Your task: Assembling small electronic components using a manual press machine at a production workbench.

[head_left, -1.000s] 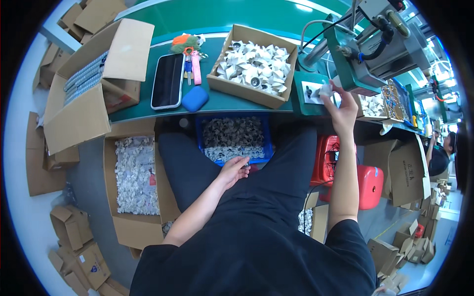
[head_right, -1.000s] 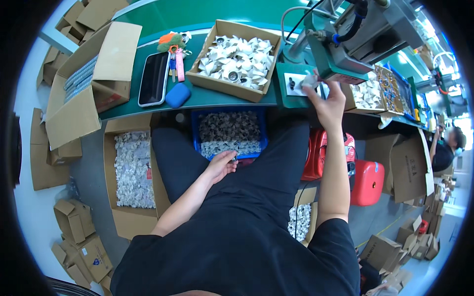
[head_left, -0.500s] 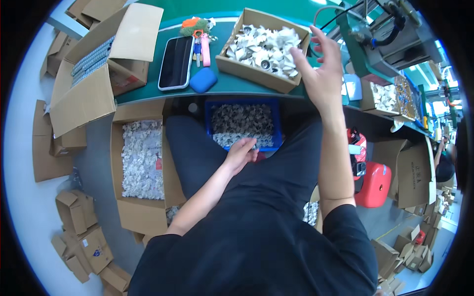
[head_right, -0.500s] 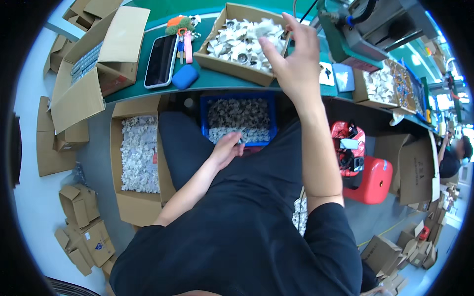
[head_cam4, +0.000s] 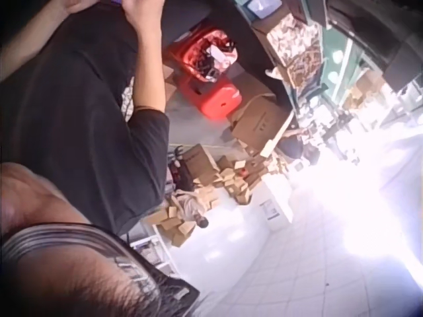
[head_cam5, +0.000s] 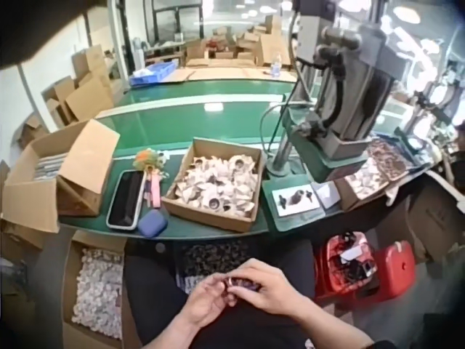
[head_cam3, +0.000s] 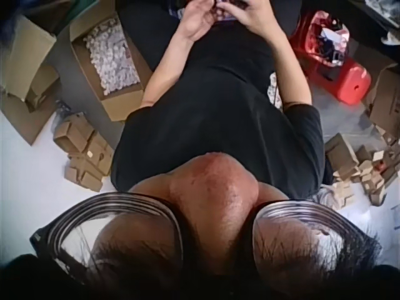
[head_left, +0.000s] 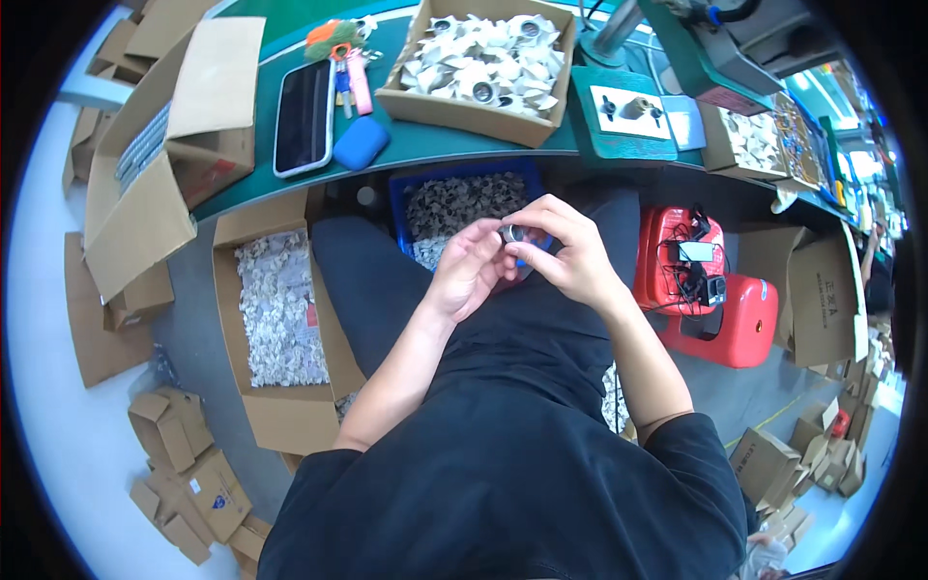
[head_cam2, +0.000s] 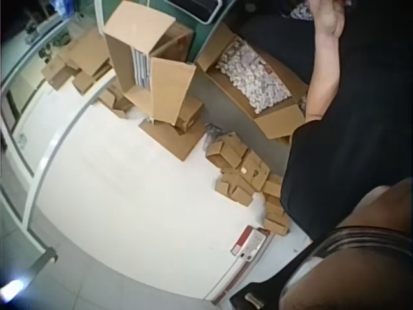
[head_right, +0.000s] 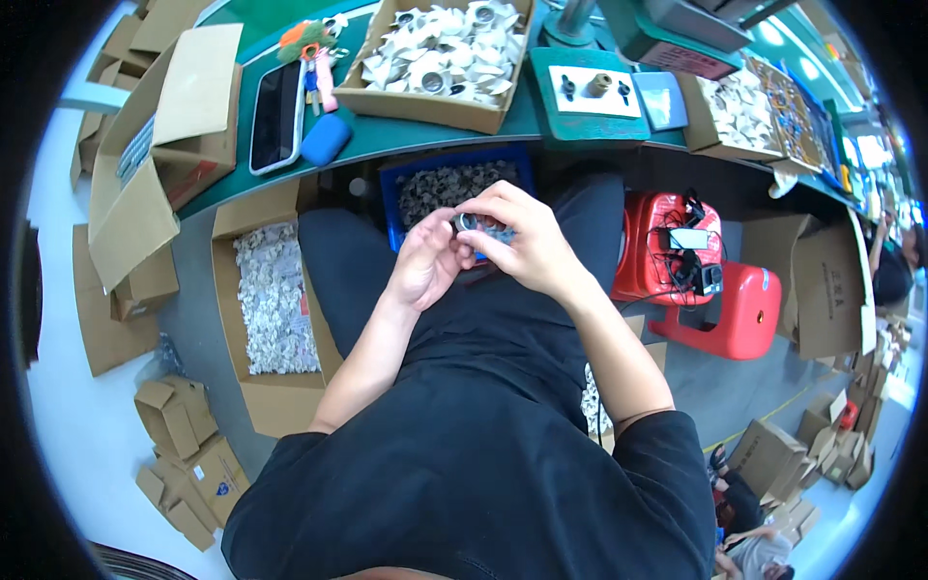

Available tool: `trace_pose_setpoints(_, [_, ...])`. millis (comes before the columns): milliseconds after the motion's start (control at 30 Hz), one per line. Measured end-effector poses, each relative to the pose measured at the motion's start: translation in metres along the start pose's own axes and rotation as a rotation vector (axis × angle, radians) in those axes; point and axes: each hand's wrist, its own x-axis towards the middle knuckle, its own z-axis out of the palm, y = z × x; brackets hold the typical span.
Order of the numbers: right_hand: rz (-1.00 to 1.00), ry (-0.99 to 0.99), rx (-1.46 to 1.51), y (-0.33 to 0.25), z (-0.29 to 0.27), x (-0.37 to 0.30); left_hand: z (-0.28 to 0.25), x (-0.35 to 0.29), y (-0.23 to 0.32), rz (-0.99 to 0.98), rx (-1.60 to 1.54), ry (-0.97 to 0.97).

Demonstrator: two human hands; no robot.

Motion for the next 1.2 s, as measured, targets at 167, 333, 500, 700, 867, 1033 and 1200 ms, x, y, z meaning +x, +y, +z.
trace_pose_setpoints(167, [0.091,0.320,0.018,0.005,-0.037,0.007,-0.011,-0.004,-0.004,0.029,0.034,0.002])
trace_pose_setpoints(333, [0.135,0.715,-0.330,0.017,-0.114,0.040,-0.036,-0.013,-0.019,-0.051,0.072,0.041])
trace_pose_setpoints(500, [0.319,0.482,-0.452,-0.002,-0.144,0.068,-0.073,-0.032,-0.032,-0.144,0.077,0.070])
trace_pose_setpoints(700, [0.269,0.353,-0.578,0.009,-0.164,0.074,-0.082,-0.037,-0.034,-0.221,0.036,0.193])
trace_pose_setpoints(867, [0.314,0.798,-0.463,0.070,-0.253,0.054,-0.083,-0.032,-0.038,-0.283,0.130,0.225])
trace_pose_setpoints(1033, [0.401,0.718,-0.720,0.107,-0.302,0.066,-0.097,-0.031,-0.041,-0.366,0.190,0.268])
trace_pose_setpoints(1200, [0.097,0.762,-1.068,0.129,-0.320,0.078,-0.098,-0.023,-0.042,-0.396,0.214,0.301])
